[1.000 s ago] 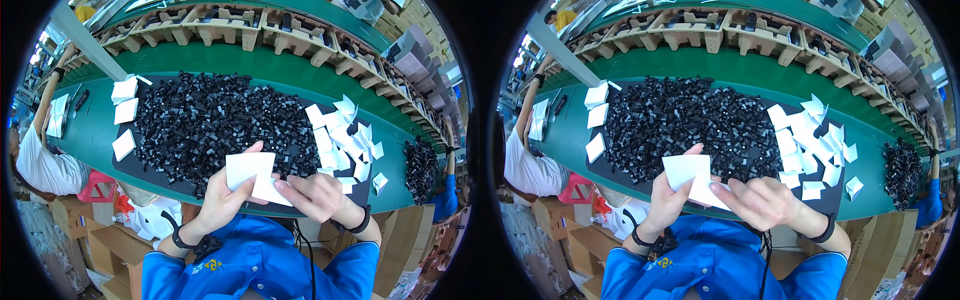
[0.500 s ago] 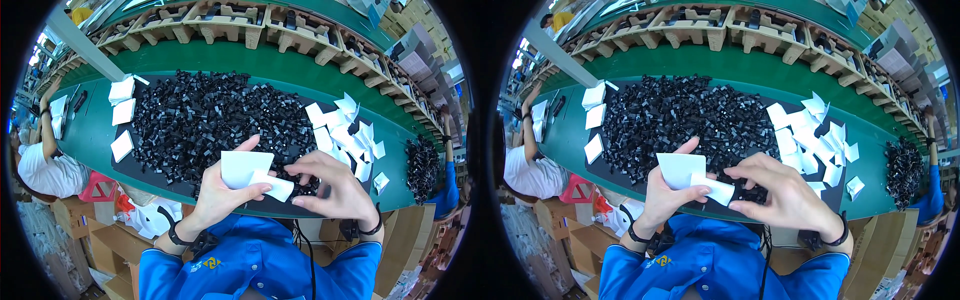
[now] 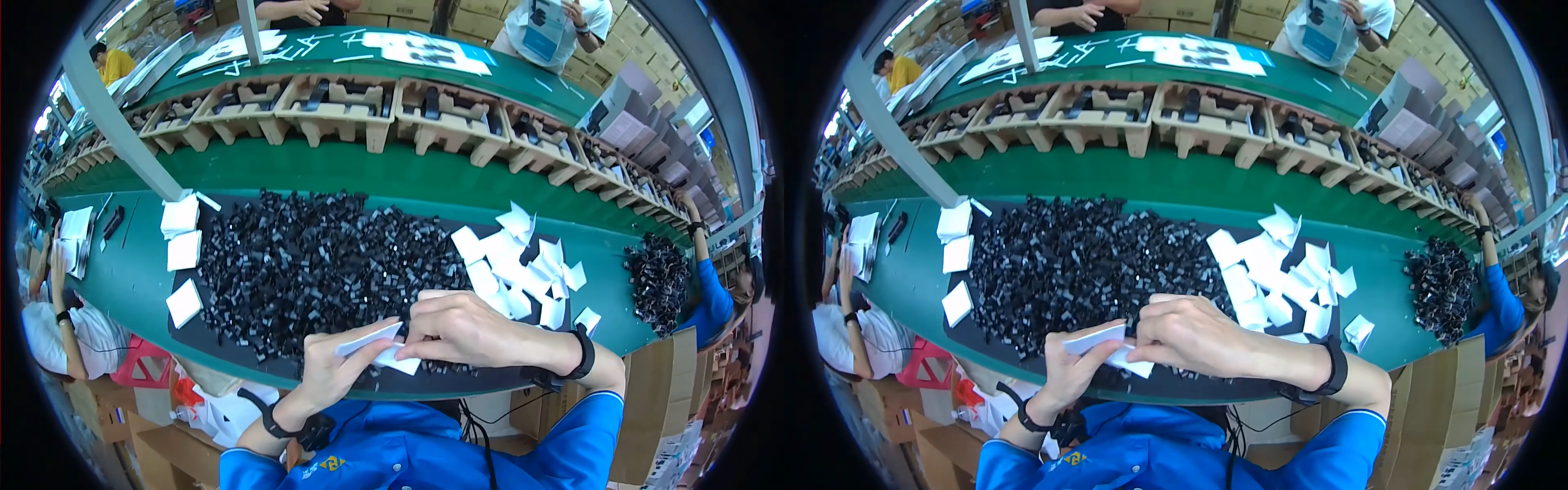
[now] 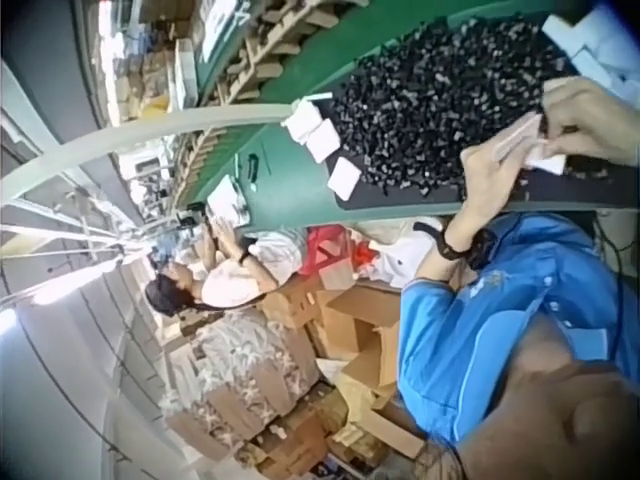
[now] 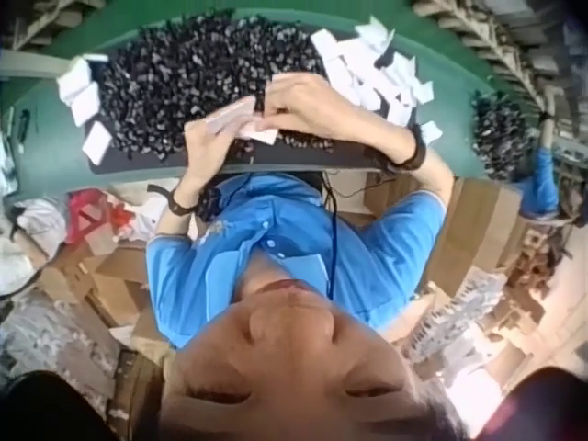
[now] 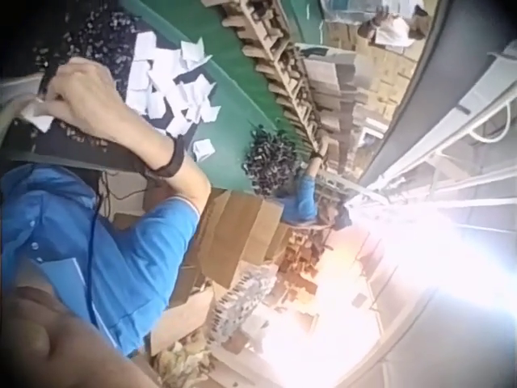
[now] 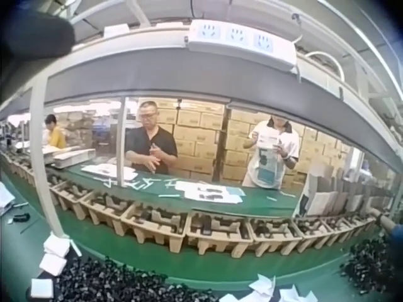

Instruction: The person picks up a small black component and wraps it in a white paper square by hand, repeating this process for several items. After wrapping a batch, the person gathers the wrapped components and places them into a cardboard box.

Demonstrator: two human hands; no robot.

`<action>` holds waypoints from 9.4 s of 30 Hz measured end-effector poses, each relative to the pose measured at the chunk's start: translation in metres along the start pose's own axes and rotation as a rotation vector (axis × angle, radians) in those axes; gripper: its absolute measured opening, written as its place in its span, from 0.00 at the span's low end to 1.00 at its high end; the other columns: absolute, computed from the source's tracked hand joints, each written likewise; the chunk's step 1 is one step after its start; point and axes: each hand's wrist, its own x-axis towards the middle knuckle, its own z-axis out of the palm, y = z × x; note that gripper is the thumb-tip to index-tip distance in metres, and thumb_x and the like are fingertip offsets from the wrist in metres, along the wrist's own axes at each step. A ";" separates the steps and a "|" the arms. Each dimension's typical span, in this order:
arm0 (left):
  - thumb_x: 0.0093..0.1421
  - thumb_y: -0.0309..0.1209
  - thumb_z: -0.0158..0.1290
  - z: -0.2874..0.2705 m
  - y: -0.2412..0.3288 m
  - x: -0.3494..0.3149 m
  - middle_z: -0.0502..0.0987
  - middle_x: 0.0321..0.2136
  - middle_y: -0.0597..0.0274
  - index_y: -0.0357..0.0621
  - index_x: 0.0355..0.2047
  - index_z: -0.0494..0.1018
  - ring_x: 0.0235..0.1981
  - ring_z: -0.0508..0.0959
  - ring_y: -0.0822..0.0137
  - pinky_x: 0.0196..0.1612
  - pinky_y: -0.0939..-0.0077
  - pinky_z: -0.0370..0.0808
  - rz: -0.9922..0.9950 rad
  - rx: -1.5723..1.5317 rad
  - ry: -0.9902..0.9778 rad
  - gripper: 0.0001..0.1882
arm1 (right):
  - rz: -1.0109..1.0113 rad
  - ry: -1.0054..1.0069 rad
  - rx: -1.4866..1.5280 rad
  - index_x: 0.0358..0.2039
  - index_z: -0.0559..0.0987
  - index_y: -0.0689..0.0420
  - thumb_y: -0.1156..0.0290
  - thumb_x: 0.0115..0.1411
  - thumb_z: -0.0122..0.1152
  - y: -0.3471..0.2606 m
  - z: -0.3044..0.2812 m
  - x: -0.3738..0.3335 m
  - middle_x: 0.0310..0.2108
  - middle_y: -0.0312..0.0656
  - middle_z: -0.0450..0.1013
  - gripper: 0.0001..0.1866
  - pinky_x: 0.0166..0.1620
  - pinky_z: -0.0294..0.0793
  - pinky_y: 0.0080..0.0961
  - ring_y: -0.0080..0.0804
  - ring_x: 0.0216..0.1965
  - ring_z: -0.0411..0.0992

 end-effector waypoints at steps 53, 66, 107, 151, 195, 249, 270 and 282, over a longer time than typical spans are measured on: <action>0.67 0.30 0.41 0.020 -0.005 -0.008 0.75 0.41 0.60 0.33 0.47 0.68 0.42 0.73 0.75 0.45 0.79 0.71 -0.271 -0.518 -0.024 0.14 | -0.292 0.375 -0.786 0.46 0.76 0.56 0.60 0.42 0.68 -0.006 0.033 -0.011 0.48 0.40 0.68 0.29 0.46 0.68 0.32 0.33 0.46 0.64; 0.68 0.30 0.40 0.026 -0.005 -0.014 0.76 0.39 0.61 0.33 0.48 0.69 0.41 0.74 0.74 0.42 0.80 0.72 -0.214 -0.459 -0.067 0.15 | -0.322 0.386 -0.878 0.43 0.78 0.58 0.65 0.46 0.68 -0.019 0.020 -0.012 0.44 0.40 0.71 0.23 0.32 0.70 0.24 0.29 0.32 0.67; 0.45 0.14 0.61 -0.040 -0.055 -0.023 0.77 0.27 0.55 0.36 0.50 0.66 0.29 0.79 0.68 0.26 0.82 0.77 -0.323 -0.480 0.294 0.30 | 0.474 0.119 0.097 0.30 0.80 0.65 0.70 0.52 0.66 0.087 0.040 0.076 0.22 0.42 0.75 0.11 0.25 0.72 0.22 0.28 0.23 0.76; 0.45 0.23 0.66 0.002 -0.039 0.004 0.79 0.32 0.48 0.37 0.65 0.34 0.34 0.81 0.59 0.40 0.69 0.77 0.097 -0.121 0.101 0.58 | -0.028 -0.242 -0.597 0.45 0.72 0.60 0.71 0.51 0.55 -0.020 0.006 0.007 0.13 0.36 0.67 0.19 0.11 0.64 0.24 0.27 0.11 0.69; 0.58 0.28 0.55 0.021 -0.037 0.009 0.78 0.42 0.54 0.39 0.60 0.59 0.32 0.81 0.69 0.33 0.81 0.77 -0.233 -0.184 -0.205 0.31 | 0.002 0.147 -0.073 0.22 0.79 0.61 0.69 0.49 0.69 0.034 0.014 -0.016 0.20 0.37 0.72 0.09 0.25 0.68 0.25 0.29 0.26 0.69; 0.67 0.31 0.41 0.018 -0.066 0.006 0.73 0.45 0.60 0.33 0.49 0.67 0.45 0.73 0.71 0.47 0.77 0.70 -0.354 -0.747 0.090 0.15 | -0.300 0.310 -0.895 0.50 0.72 0.60 0.64 0.41 0.70 0.031 0.051 0.034 0.46 0.45 0.67 0.34 0.54 0.67 0.41 0.40 0.48 0.65; 0.48 0.26 0.62 0.025 -0.064 -0.010 0.78 0.33 0.60 0.40 0.42 0.74 0.35 0.80 0.66 0.36 0.74 0.75 -0.013 0.016 -0.317 0.19 | 0.095 -0.785 -0.002 0.38 0.76 0.63 0.72 0.57 0.56 0.011 0.015 0.014 0.26 0.43 0.73 0.10 0.24 0.75 0.29 0.36 0.21 0.74; 0.43 0.19 0.66 -0.031 -0.085 -0.028 0.79 0.30 0.62 0.38 0.35 0.76 0.33 0.79 0.73 0.37 0.81 0.75 -0.327 -0.087 0.271 0.16 | 0.122 0.199 -0.533 0.35 0.76 0.61 0.69 0.54 0.62 0.117 0.069 0.086 0.29 0.44 0.72 0.11 0.24 0.74 0.32 0.43 0.23 0.73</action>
